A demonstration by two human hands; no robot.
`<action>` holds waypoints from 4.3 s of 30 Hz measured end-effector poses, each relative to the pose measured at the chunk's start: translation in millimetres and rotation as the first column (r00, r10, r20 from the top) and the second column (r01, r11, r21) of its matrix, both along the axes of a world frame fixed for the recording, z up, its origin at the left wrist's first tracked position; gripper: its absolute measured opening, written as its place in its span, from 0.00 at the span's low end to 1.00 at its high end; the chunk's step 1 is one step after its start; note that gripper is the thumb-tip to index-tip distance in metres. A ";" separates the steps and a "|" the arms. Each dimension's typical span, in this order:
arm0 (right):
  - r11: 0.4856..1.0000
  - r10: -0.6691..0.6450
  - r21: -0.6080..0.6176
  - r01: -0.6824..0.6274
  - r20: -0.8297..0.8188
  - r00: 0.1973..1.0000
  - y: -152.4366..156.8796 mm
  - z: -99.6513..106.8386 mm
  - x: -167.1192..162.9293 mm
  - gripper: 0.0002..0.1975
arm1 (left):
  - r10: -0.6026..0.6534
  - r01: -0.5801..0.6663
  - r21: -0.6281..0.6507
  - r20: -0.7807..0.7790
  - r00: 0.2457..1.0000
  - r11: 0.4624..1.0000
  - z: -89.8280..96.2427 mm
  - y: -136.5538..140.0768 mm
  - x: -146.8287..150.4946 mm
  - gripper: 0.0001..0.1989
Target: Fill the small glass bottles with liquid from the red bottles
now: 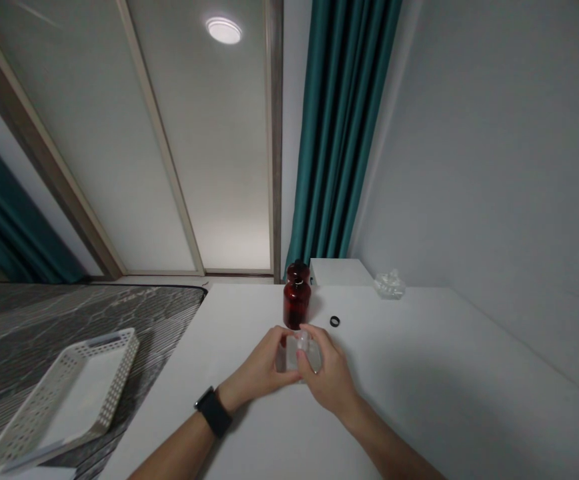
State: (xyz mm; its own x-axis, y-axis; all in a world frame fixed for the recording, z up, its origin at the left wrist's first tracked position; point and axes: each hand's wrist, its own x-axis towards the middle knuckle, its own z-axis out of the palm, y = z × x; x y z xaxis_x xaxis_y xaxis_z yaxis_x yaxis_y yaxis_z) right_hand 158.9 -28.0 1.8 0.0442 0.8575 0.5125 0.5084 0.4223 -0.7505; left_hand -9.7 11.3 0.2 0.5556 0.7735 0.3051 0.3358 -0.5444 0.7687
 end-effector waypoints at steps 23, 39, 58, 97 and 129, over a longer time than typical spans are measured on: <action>0.921 0.324 -0.178 -0.347 -0.146 0.935 9.9 -1.7 27.9 0.35 | 0.010 -0.012 -0.076 -0.027 1.000 0.997 5.4 -1.6 -2.7 0.28; 0.941 0.281 -0.167 -0.295 -0.102 0.954 6.6 -2.3 22.7 0.27 | 0.007 -0.008 -0.027 -0.048 0.999 1.000 0.9 1.4 -3.7 0.27; 0.912 0.369 -0.142 -0.386 -0.130 0.920 12.2 -4.9 34.0 0.34 | -0.034 0.033 -0.024 -0.059 0.998 0.999 -1.4 5.7 -9.5 0.29; 0.977 -0.136 -0.090 0.195 0.443 0.886 68.5 -53.4 106.9 0.18 | -0.041 0.041 -0.001 0.044 0.998 0.999 5.0 7.1 -16.1 0.23; 0.990 -0.017 -0.141 -0.004 -0.146 0.989 55.4 -26.7 65.3 0.05 | 0.259 -0.284 0.306 0.120 0.958 0.909 51.3 98.0 31.2 0.07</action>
